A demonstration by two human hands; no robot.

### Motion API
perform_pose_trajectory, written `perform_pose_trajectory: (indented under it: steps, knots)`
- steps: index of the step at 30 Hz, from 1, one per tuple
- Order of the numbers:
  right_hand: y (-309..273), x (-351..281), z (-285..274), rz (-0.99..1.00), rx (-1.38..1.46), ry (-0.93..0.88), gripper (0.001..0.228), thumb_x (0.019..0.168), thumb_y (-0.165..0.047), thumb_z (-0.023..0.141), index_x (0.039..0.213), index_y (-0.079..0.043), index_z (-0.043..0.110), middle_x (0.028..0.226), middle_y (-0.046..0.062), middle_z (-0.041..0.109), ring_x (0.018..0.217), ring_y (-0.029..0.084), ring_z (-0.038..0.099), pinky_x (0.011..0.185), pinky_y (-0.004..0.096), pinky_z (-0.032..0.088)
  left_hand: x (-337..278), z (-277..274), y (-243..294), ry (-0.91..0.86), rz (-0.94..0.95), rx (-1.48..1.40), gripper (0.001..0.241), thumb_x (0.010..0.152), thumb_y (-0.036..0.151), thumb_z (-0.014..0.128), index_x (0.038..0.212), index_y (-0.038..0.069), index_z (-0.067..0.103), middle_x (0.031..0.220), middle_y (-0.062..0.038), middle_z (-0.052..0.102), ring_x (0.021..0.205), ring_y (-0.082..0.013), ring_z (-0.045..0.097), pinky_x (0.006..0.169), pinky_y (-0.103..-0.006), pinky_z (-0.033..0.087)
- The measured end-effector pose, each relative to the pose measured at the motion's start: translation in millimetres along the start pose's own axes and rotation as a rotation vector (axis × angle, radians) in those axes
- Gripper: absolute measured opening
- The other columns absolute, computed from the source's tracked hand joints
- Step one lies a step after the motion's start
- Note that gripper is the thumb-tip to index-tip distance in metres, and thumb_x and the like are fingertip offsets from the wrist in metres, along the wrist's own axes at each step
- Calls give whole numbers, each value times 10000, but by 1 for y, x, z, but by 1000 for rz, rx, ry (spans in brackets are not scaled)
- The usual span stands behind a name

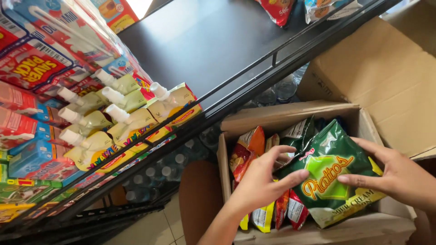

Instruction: Organizing and stocking snack bags from a box onto store shelves.

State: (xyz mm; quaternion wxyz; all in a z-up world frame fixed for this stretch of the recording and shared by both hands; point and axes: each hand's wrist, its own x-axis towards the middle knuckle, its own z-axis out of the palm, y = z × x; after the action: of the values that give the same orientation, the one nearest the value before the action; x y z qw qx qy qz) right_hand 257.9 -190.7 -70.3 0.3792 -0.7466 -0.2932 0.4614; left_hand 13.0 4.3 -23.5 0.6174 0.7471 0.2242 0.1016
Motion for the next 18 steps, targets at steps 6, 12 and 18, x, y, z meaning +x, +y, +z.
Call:
perform_pose_trajectory:
  steps: [6, 12, 18]
  knots:
    - [5, 16, -5, 13, 116, -14, 714, 782, -211, 846, 1427, -105, 559, 1131, 146, 812, 948, 191, 729, 784, 374, 630, 16, 12, 4, 58, 105, 175, 660, 914, 507, 709, 1371, 47, 583, 1232, -205, 692, 1207, -321, 659, 994, -426, 512]
    - [17, 15, -2, 109, 246, 136, 573, 882, -267, 751, 1407, -106, 585, 1121, 129, 782, 955, 182, 745, 786, 379, 607, 34, 21, -4, 203, 38, 93, 742, 892, 475, 728, 1445, 44, 487, 1311, -194, 595, 1162, -297, 637, 967, -408, 521]
    - [32, 17, 2, 75, 258, 297, 561, 930, -349, 671, 1385, -42, 557, 1113, 157, 784, 951, 196, 719, 816, 359, 576, 49, 33, 13, 59, -112, 42, 865, 837, 507, 706, 1507, 73, 370, 1421, -229, 437, 1111, -315, 647, 956, -401, 546]
